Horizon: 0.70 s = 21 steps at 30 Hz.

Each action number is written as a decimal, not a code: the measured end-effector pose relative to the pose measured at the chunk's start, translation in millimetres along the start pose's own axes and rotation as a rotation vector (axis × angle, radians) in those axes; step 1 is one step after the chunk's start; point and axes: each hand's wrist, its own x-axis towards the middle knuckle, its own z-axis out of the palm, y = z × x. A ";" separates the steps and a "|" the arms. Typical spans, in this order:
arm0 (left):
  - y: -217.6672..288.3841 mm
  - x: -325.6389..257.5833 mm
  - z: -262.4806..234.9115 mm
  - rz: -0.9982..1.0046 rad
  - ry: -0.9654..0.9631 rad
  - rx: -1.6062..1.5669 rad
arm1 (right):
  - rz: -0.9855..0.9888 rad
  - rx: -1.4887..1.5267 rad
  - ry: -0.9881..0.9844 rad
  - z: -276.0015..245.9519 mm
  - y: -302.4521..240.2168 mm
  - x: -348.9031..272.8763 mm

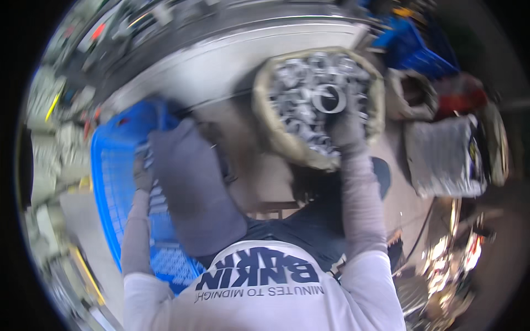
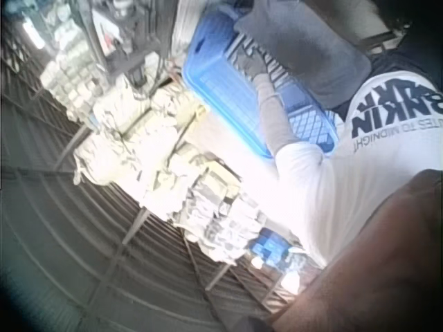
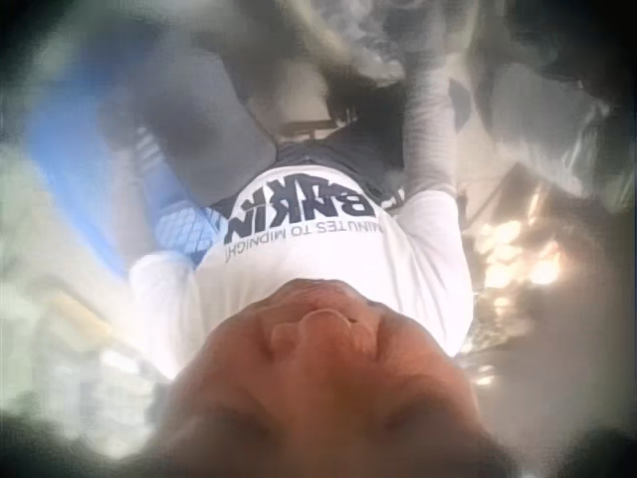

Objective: The recorder picks up metal rings from a bag, slides them onto a mandrel/tube, and then places the assembled part into a machine for processing.

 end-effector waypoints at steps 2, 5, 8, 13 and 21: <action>-27.2 -66.4 0.7 -0.290 -0.306 0.054 | 0.154 0.255 -0.169 -10.1 -12.1 -8.5; -64.4 -115.3 37.5 -0.300 -0.562 0.327 | 0.441 0.698 -0.235 -32.9 -23.2 1.6; -68.2 -143.6 69.3 -0.440 -0.751 0.434 | 0.671 0.892 -0.321 -64.5 2.6 8.3; -88.0 -197.6 127.3 -0.196 -0.758 0.508 | 0.739 0.584 -0.314 -79.5 26.5 -0.8; -78.0 -195.1 158.2 -0.270 -0.871 0.436 | 0.780 0.365 -0.185 -24.6 -42.6 -28.9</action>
